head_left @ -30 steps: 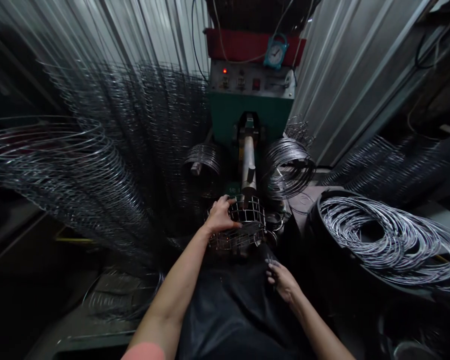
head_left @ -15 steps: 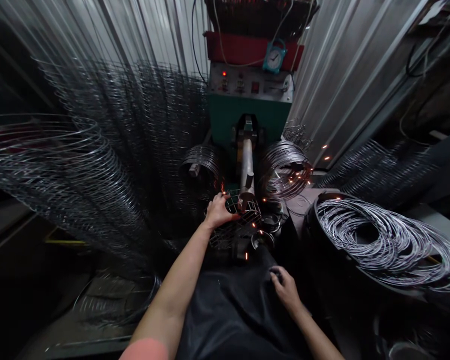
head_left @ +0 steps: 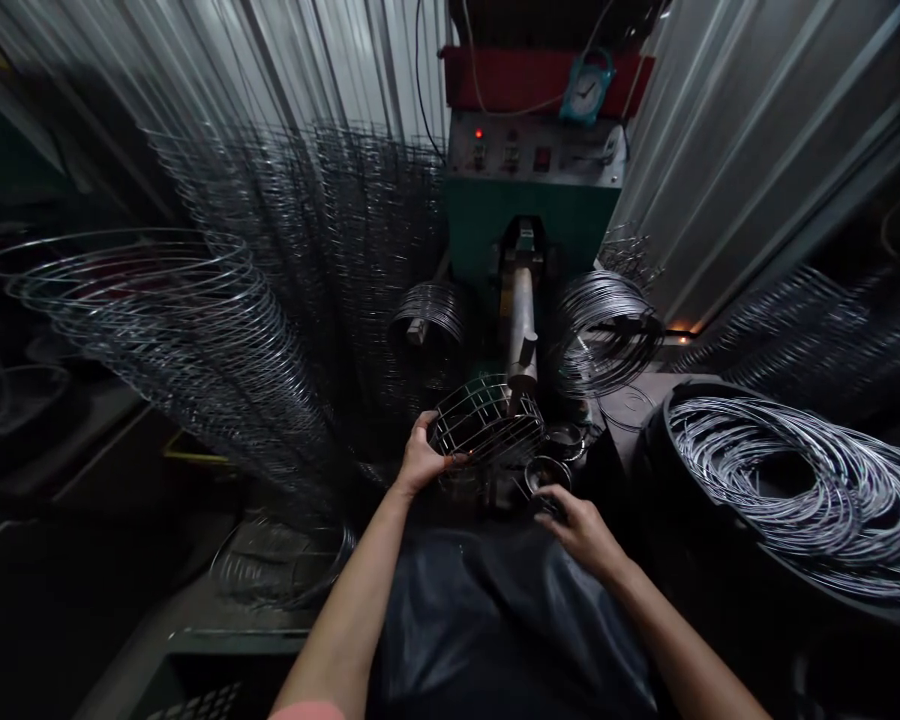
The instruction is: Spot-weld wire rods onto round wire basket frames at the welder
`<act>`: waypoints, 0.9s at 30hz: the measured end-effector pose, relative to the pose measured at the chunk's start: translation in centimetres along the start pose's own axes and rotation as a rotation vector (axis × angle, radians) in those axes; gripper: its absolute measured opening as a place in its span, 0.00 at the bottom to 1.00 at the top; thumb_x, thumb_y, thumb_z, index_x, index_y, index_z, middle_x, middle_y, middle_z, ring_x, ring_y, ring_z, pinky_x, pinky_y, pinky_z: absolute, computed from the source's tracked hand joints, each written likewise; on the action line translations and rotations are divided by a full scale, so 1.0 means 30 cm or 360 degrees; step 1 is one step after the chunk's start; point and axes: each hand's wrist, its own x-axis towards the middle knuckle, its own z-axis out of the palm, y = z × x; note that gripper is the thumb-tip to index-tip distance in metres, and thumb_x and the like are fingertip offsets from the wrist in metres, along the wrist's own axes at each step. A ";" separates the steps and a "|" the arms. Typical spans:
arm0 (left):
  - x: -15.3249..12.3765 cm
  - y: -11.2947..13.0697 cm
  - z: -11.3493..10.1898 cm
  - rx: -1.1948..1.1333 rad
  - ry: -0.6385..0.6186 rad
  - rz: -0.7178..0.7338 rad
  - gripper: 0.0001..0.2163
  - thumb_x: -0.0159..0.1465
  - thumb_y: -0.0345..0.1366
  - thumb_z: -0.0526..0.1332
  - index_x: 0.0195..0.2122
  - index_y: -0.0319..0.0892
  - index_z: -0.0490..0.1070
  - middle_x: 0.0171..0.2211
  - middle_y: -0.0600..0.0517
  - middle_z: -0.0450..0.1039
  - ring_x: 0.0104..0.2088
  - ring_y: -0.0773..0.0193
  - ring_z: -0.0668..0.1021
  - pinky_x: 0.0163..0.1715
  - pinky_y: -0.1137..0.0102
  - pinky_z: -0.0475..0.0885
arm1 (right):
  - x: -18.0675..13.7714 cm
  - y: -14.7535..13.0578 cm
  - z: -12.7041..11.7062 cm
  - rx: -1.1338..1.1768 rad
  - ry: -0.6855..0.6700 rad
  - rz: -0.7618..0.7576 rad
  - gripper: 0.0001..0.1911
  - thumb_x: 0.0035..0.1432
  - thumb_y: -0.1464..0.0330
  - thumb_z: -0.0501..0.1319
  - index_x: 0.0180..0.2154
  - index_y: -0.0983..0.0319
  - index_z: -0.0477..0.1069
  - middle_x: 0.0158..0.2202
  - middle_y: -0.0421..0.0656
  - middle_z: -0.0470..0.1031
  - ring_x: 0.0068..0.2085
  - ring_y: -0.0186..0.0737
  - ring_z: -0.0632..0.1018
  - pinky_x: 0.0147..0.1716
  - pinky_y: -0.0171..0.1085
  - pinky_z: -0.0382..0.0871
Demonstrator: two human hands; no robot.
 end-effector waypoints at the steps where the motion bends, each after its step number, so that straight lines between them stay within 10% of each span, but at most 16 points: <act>1: -0.019 0.010 -0.010 0.0021 0.0006 0.0065 0.42 0.39 0.43 0.73 0.55 0.41 0.58 0.58 0.40 0.57 0.59 0.47 0.62 0.58 0.54 0.57 | 0.035 -0.059 -0.017 0.0017 -0.0063 -0.0031 0.12 0.55 0.66 0.57 0.41 0.61 0.71 0.35 0.41 0.76 0.37 0.38 0.76 0.39 0.33 0.67; 7: -0.127 0.127 -0.058 0.0516 -0.0332 0.0518 0.40 0.39 0.41 0.71 0.55 0.39 0.60 0.61 0.36 0.53 0.62 0.39 0.55 0.60 0.45 0.47 | 0.193 -0.248 -0.002 -0.0411 -0.0632 0.0072 0.11 0.52 0.75 0.56 0.34 0.64 0.76 0.31 0.42 0.77 0.34 0.38 0.76 0.34 0.31 0.64; 14: -0.120 0.259 -0.044 0.0733 -0.0569 0.0456 0.40 0.39 0.36 0.68 0.56 0.38 0.60 0.62 0.37 0.53 0.62 0.42 0.55 0.62 0.49 0.43 | 0.172 -0.153 0.081 -0.0876 -0.0188 -0.0117 0.11 0.59 0.71 0.57 0.42 0.61 0.75 0.37 0.46 0.77 0.39 0.40 0.76 0.38 0.33 0.66; 27: -0.060 0.274 0.006 0.0691 -0.0587 0.0435 0.41 0.40 0.42 0.70 0.57 0.42 0.59 0.62 0.41 0.52 0.63 0.45 0.54 0.62 0.51 0.46 | 0.161 -0.109 0.016 -0.0954 -0.0244 -0.0209 0.13 0.56 0.73 0.59 0.43 0.59 0.74 0.39 0.44 0.75 0.37 0.39 0.77 0.35 0.33 0.67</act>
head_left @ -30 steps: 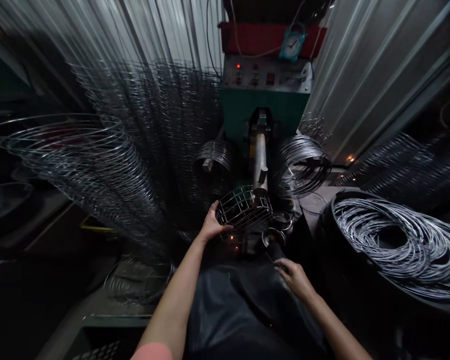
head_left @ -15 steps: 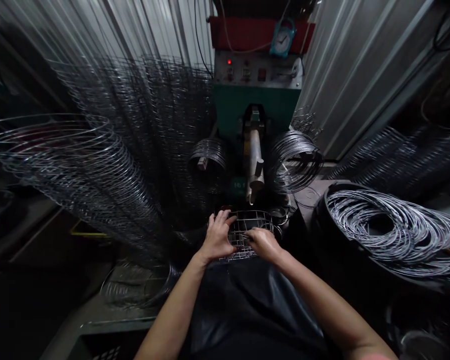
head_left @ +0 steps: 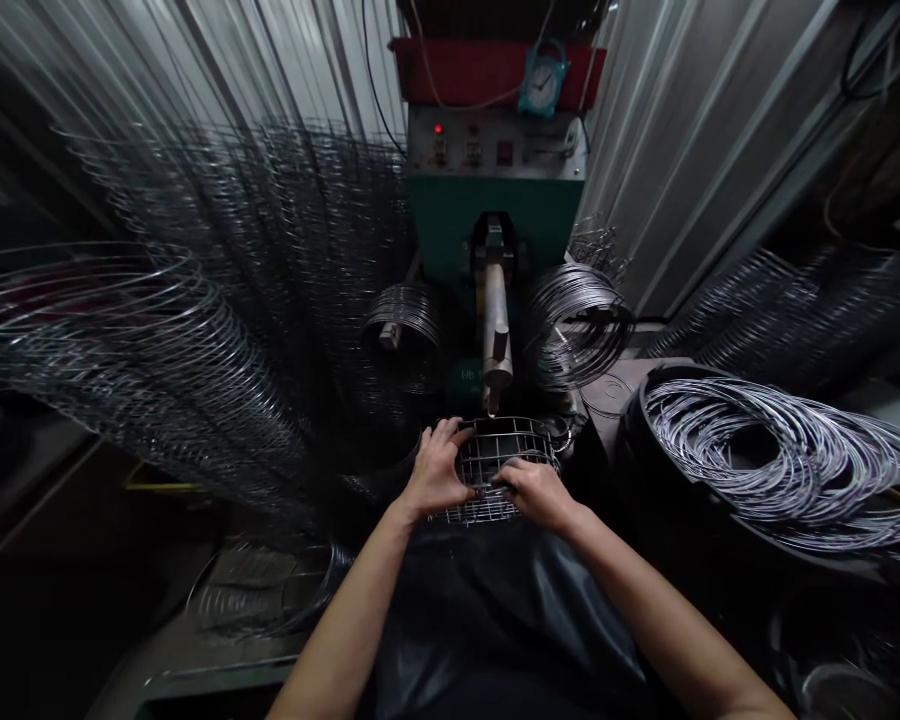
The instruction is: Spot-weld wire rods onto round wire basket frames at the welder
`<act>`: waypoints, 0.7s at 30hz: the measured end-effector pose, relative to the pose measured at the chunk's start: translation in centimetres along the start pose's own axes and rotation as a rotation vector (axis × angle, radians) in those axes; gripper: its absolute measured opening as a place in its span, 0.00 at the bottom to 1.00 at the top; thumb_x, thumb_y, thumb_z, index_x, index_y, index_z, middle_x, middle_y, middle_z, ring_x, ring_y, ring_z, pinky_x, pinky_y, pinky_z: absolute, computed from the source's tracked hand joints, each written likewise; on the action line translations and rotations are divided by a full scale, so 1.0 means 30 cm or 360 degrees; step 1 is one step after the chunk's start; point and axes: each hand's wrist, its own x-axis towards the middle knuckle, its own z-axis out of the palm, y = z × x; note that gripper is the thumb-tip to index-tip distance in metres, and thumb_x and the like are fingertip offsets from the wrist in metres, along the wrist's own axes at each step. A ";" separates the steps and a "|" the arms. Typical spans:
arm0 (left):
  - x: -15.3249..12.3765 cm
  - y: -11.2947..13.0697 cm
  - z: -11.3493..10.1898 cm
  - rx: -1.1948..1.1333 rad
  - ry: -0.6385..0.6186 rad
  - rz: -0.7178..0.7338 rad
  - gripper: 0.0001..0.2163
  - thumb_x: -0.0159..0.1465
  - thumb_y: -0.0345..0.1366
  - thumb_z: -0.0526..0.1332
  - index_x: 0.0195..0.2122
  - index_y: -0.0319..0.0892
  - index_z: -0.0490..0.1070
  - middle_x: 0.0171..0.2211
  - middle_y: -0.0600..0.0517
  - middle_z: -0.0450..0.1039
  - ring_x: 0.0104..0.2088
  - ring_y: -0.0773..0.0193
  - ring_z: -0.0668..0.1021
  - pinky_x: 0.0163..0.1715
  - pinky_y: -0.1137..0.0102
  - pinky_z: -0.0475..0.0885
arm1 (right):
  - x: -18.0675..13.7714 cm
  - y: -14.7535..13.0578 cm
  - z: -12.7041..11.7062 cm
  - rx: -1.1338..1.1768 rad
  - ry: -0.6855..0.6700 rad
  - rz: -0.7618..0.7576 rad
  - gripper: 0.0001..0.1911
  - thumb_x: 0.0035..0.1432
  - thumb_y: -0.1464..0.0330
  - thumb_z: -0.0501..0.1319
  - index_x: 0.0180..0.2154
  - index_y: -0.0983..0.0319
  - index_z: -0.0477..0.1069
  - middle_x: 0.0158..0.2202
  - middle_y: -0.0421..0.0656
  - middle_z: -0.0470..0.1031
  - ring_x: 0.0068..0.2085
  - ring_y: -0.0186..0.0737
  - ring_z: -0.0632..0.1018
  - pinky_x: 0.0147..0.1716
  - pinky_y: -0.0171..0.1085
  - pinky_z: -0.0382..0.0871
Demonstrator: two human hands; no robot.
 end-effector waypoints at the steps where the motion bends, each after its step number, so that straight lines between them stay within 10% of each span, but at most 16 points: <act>1: 0.002 -0.001 -0.002 0.0003 -0.0014 0.0006 0.41 0.40 0.41 0.70 0.57 0.42 0.58 0.62 0.41 0.52 0.63 0.45 0.54 0.62 0.51 0.46 | 0.002 0.002 0.003 0.0005 0.0015 -0.0019 0.13 0.55 0.73 0.59 0.43 0.59 0.74 0.38 0.44 0.75 0.37 0.39 0.77 0.34 0.33 0.67; 21: 0.099 -0.037 -0.029 -0.0131 0.0023 -0.0040 0.41 0.39 0.44 0.72 0.55 0.44 0.61 0.62 0.41 0.53 0.62 0.46 0.56 0.61 0.51 0.50 | 0.077 0.011 -0.041 -0.0119 0.0177 0.0092 0.10 0.60 0.68 0.57 0.42 0.56 0.74 0.40 0.42 0.76 0.39 0.37 0.76 0.33 0.31 0.64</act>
